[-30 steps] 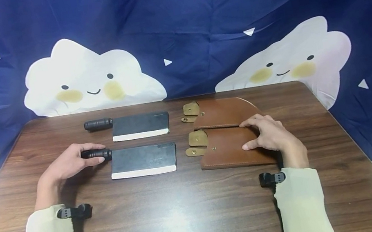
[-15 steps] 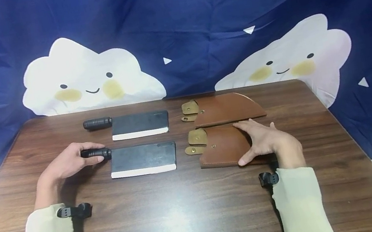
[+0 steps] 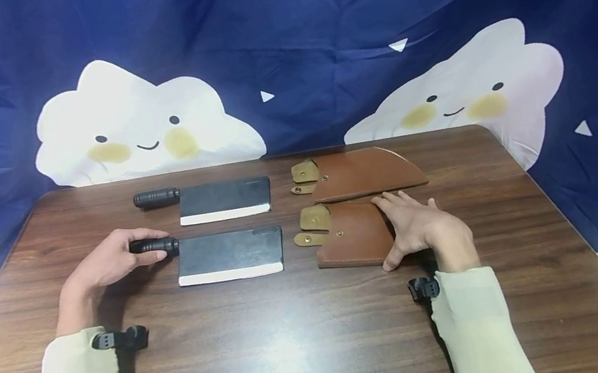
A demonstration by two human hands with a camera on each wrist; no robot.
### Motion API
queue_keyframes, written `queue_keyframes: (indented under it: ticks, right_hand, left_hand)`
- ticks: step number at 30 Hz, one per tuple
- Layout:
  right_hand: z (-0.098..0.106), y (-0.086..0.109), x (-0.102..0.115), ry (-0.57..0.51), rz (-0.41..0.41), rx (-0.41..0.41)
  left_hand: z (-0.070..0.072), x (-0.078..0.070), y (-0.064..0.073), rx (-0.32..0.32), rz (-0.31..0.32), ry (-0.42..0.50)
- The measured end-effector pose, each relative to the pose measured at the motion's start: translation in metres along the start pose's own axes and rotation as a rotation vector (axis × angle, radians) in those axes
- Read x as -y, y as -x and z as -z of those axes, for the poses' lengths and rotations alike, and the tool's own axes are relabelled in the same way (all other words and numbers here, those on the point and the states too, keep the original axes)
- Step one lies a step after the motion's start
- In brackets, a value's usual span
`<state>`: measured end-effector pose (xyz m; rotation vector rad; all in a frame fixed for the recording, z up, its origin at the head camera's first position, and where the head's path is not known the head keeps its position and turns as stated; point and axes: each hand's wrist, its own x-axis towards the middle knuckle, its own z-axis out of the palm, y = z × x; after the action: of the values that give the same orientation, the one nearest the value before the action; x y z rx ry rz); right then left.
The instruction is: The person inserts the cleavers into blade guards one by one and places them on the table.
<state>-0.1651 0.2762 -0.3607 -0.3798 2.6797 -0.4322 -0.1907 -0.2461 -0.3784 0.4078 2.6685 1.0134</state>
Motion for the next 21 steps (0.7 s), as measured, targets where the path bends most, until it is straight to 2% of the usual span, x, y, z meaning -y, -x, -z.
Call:
queue_keyframes:
  ticks: [8, 15, 21]
  right_hand:
    - [0.0, -0.003, 0.001, 0.025, 0.04, -0.067]
    - [0.002, -0.007, 0.0, 0.031, 0.05, -0.129]
    - [-0.001, -0.008, -0.005, 0.026, 0.063, -0.15]
  left_hand:
    - [-0.001, 0.002, 0.0, 0.002, 0.011, 0.01]
    - [0.0, 0.011, 0.001, -0.021, -0.039, 0.038]
    - [-0.002, 0.019, 0.002, -0.061, -0.062, 0.118]
